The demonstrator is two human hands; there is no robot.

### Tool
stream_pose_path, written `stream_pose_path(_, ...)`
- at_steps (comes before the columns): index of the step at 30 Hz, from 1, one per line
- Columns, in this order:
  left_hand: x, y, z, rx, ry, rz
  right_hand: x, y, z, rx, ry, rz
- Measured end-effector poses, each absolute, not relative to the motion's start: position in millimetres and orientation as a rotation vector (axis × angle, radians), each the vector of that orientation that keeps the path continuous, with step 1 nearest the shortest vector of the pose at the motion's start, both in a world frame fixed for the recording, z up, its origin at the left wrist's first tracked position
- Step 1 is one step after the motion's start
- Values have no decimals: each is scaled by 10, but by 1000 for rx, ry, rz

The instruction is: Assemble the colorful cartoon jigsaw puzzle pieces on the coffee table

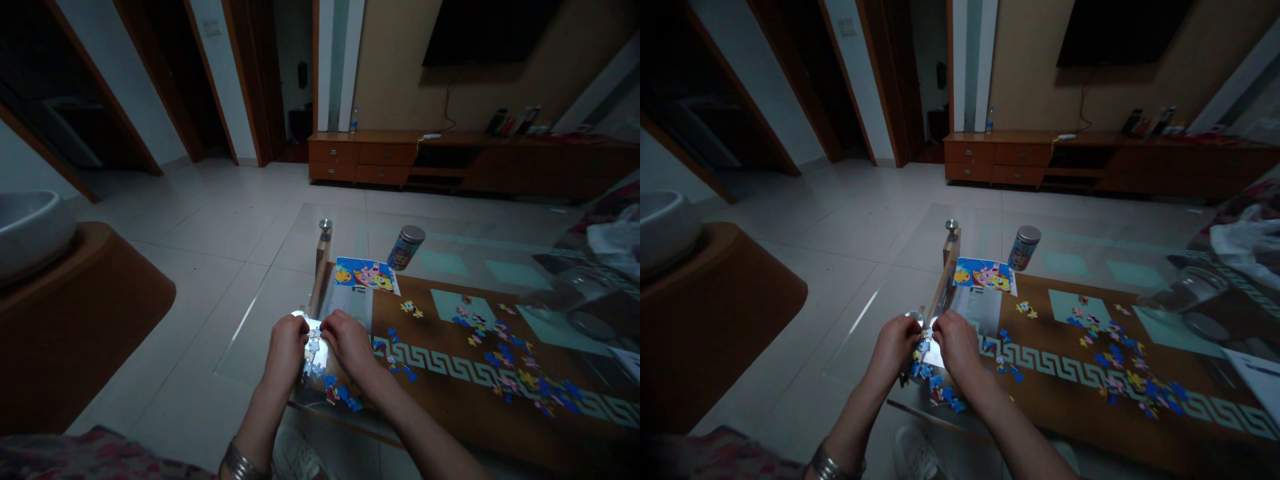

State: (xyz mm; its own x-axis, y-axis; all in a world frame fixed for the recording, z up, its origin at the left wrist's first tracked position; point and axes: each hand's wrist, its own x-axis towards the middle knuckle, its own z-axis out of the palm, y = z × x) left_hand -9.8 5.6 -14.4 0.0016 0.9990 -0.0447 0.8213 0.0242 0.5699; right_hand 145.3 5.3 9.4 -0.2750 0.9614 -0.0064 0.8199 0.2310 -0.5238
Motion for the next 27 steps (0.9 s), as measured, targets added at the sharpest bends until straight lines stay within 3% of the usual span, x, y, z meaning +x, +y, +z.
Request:
stream_pose_path(9,-106,-44,10,1905,1903,481,1443,111,74,-1747,-2147,527)
stream_pose_path(27,-51,-67,57,1959,1959,423,1425,115,78,-1561,-2136,642)
